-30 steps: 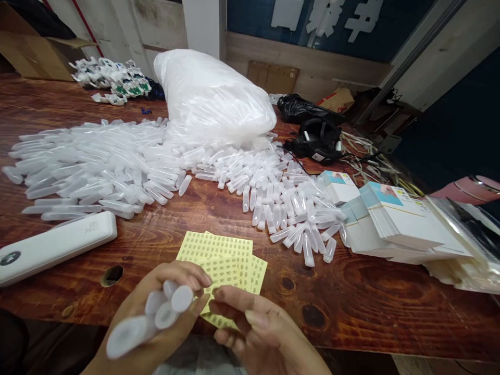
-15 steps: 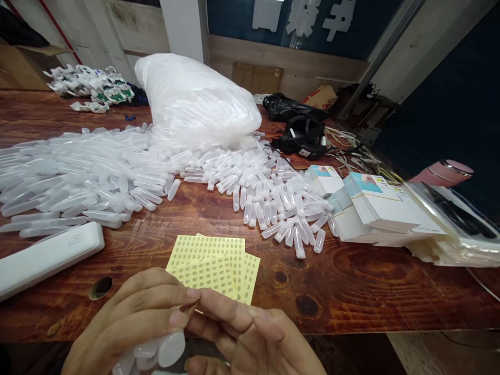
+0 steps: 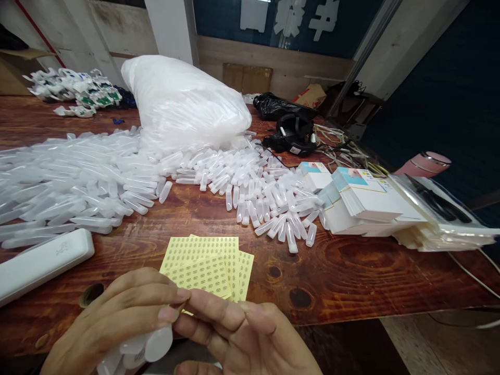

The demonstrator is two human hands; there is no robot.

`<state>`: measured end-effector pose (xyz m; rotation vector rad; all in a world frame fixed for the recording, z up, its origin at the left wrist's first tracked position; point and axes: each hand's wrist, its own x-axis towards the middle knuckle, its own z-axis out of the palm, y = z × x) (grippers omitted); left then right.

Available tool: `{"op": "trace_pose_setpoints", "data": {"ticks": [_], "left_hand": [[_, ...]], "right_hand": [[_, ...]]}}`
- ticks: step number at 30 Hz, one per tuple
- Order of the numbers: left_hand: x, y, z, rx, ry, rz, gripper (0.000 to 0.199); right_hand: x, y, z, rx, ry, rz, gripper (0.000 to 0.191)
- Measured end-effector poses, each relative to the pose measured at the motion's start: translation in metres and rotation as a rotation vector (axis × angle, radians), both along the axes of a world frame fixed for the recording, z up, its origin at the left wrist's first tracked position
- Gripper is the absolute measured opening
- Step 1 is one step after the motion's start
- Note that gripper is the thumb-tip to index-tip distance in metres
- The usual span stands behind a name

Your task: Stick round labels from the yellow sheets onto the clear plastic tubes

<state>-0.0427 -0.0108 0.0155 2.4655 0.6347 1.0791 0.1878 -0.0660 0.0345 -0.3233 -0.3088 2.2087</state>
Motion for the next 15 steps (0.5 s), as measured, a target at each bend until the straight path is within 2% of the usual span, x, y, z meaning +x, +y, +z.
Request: {"op": "trace_pose_setpoints", "data": {"ticks": [3,9,15], "left_hand": [[-0.006,0.001,-0.002,-0.027,0.040,-0.038,0.023],[-0.012,0.011,0.003,0.072,0.069,-0.102,0.029],[-0.011,0.012,0.007,0.125,0.071,-0.025,0.027]], "right_hand": [[0.003,0.000,0.000,0.012,0.014,0.005,0.055],[0.003,-0.002,-0.002,-0.003,0.003,0.018,0.055],[0.003,-0.004,-0.004,-0.034,-0.064,-0.010,0.058]]}}
